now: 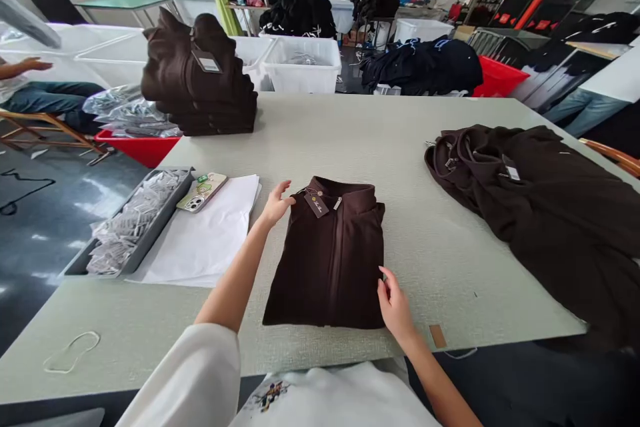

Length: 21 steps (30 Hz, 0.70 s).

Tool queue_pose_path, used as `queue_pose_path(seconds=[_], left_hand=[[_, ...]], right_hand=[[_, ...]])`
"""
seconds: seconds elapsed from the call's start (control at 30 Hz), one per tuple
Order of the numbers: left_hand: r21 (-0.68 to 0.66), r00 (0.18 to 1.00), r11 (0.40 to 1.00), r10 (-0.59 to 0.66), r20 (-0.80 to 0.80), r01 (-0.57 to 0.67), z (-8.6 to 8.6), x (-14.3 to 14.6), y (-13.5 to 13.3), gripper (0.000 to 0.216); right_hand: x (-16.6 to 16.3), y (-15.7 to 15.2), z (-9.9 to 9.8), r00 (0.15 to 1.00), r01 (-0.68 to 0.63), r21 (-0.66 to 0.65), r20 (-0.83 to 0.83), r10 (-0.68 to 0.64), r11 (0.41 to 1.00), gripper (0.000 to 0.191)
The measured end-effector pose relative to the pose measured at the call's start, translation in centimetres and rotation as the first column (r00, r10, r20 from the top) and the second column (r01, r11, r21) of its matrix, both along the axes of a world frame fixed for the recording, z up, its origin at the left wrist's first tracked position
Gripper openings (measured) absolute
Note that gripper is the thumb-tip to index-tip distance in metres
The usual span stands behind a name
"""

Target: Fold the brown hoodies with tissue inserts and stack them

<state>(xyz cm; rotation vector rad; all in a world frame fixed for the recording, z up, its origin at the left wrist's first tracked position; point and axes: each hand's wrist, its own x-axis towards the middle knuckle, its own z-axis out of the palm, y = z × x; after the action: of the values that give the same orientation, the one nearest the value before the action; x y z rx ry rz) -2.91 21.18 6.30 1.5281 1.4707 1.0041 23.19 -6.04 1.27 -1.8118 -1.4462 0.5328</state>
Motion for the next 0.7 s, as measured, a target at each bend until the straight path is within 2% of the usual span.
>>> queue_pose_path(seconds=[0.07,0.1,0.2,0.27,0.33,0.4,0.47,0.5,0.53,0.57,0.6,0.63,0.67,0.7], left_hand=[[0.006,0.975,0.987,-0.155,-0.16,0.158,0.4,0.6,1.8,0.041],[0.011,0.968,0.987,-0.155,-0.197,0.16,0.6,0.9,2.4,0.035],[0.098,0.96,0.994,-0.023,-0.28,0.052,1.3,1.7,3.2,0.02],[0.29,0.937,0.957,0.128,-0.326,-0.03,1.7,2.1,2.5,0.021],[0.554,0.906,0.832,0.244,-0.346,-0.012,1.9,2.4,0.8,0.019],[0.749,0.889,0.648,0.251,-0.383,0.14,1.7,2.5,-1.8,0.011],[0.823,0.88,0.496,0.214,-0.424,0.276,1.4,2.1,-4.7,0.005],[0.845,0.877,0.444,0.22,-0.427,0.3,1.4,1.6,-6.0,0.005],[0.863,0.879,0.418,0.245,-0.41,0.286,1.5,1.1,-7.1,0.005],[0.872,0.882,0.426,0.279,-0.38,0.241,1.7,0.5,-7.9,0.005],[0.863,0.885,0.471,0.304,-0.353,0.182,1.9,-0.2,-8.5,0.009],[0.824,0.891,0.552,0.302,-0.34,0.127,2.0,-0.7,-8.8,0.017],[0.741,0.903,0.666,0.265,-0.339,0.083,2.1,-1.2,-8.9,0.027],[0.602,0.92,0.797,0.195,-0.341,0.054,2.0,-1.5,-8.6,0.036]], right_hand=[[-0.1,0.0,-0.2,1.0,0.016,0.003,-0.025,-0.016,1.0,0.039],[-0.1,-0.1,-0.3,0.999,0.021,0.003,-0.036,-0.021,1.0,0.039],[-0.2,-0.4,-0.5,0.996,0.045,0.001,-0.081,-0.045,0.999,0.038],[-0.3,-0.5,-0.7,0.992,0.071,0.003,-0.109,-0.07,0.997,0.038],[-0.3,-0.5,-0.9,0.988,0.086,0.003,-0.129,-0.085,0.996,0.037],[-0.2,-0.4,-1.1,0.986,0.083,-0.001,-0.145,-0.082,0.997,0.036],[-0.2,-0.4,-1.1,0.985,0.072,-0.008,-0.156,-0.072,0.997,0.035],[-0.1,-0.4,-1.1,0.985,0.065,-0.012,-0.161,-0.066,0.998,0.035],[0.0,-0.4,-1.1,0.984,0.059,-0.016,-0.166,-0.061,0.998,0.034],[0.1,-0.4,-1.0,0.983,0.057,-0.019,-0.172,-0.06,0.998,0.034],[0.3,-0.3,-0.9,0.982,0.06,-0.02,-0.179,-0.063,0.998,0.034],[0.5,-0.2,-0.8,0.98,0.069,-0.017,-0.188,-0.071,0.997,0.033],[0.7,0.2,-0.6,0.977,0.082,-0.013,-0.198,-0.083,0.997,0.033],[1.1,0.7,-0.4,0.973,0.098,-0.007,-0.207,-0.098,0.995,0.034]])
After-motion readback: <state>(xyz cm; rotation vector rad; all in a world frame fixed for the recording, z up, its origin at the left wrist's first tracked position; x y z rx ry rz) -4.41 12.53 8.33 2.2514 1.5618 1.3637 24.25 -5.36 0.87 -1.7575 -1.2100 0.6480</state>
